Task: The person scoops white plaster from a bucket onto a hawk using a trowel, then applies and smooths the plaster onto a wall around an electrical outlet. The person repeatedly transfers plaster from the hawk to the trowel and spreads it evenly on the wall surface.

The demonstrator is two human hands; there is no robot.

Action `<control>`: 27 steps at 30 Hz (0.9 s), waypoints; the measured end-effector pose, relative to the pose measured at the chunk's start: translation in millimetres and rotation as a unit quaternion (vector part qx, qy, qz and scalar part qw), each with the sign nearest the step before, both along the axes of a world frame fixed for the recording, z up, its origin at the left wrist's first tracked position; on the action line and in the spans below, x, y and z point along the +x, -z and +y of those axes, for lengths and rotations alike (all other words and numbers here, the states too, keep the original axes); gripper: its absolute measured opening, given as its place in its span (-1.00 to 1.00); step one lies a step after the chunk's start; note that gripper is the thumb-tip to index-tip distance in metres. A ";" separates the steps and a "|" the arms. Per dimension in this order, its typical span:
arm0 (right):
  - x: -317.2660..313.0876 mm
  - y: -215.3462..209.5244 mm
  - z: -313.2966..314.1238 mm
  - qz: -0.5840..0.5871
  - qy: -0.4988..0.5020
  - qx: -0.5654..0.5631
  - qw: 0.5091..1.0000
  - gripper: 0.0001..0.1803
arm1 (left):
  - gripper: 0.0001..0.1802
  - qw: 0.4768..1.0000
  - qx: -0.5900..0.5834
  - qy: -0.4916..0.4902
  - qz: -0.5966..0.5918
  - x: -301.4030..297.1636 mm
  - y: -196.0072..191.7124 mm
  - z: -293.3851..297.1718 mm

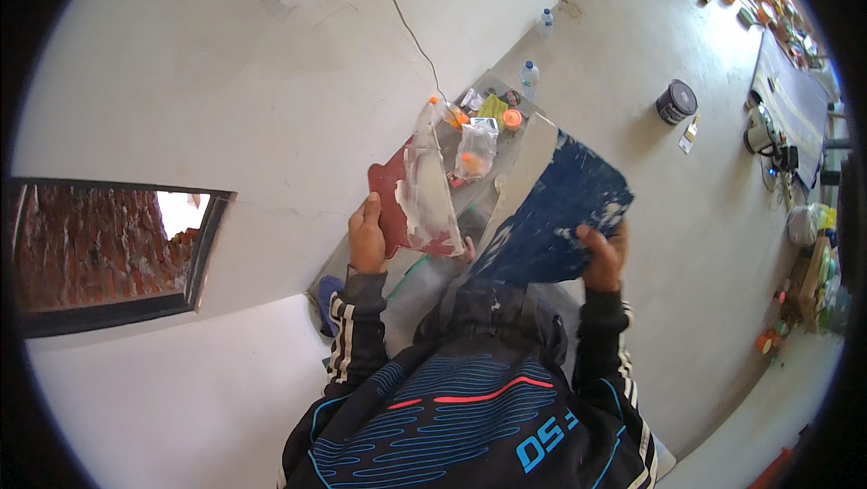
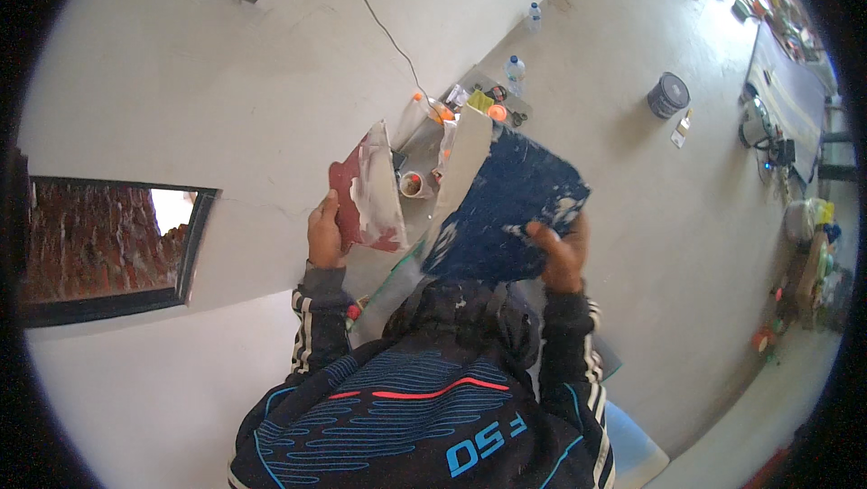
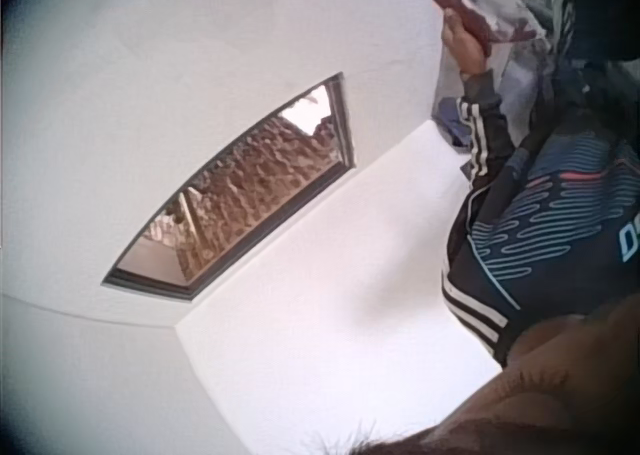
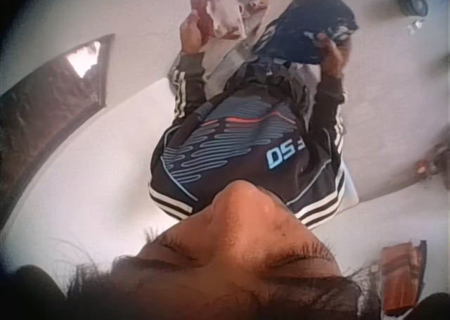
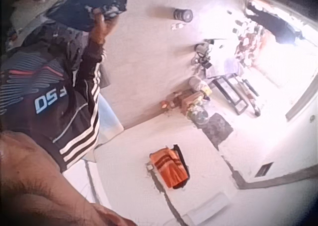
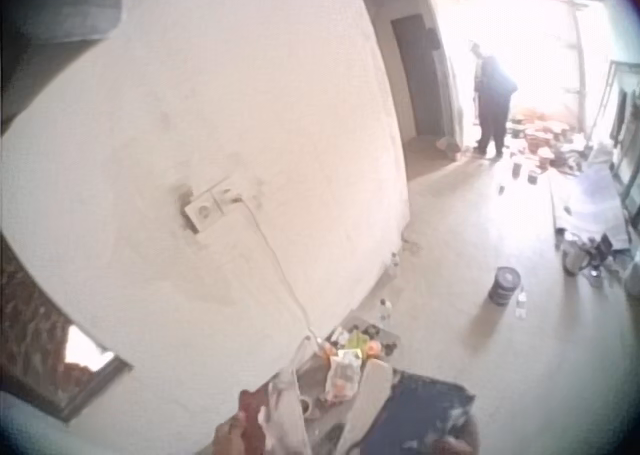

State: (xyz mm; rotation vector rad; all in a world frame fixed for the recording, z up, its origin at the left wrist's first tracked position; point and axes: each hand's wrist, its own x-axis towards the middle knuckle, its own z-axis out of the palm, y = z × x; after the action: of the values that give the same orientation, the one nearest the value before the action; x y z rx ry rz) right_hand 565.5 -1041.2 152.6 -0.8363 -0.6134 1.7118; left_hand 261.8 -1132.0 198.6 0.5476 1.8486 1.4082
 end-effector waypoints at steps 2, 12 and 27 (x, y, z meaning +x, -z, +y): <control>17.3 -30.5 24.7 -0.172 -0.074 0.127 0.974 -0.54 | -0.58 0.998 0.011 0.007 0.056 -2.1 -5.9 -3.0; -47.7 -138.4 74.5 -0.417 -0.352 0.450 0.707 -0.51 | -0.66 0.999 0.015 0.038 0.008 2.2 -16.8 -5.4; -54.0 -124.6 53.0 -0.406 -0.431 0.411 0.693 -0.53 | -0.63 0.990 0.023 0.072 0.123 -15.0 -0.5 -19.4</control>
State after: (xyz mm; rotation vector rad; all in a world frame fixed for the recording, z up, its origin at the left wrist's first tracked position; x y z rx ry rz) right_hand 511.5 -988.3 277.2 -0.6004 -2.4938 1.4246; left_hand 246.8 -1151.4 199.1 0.8944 1.9267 1.3364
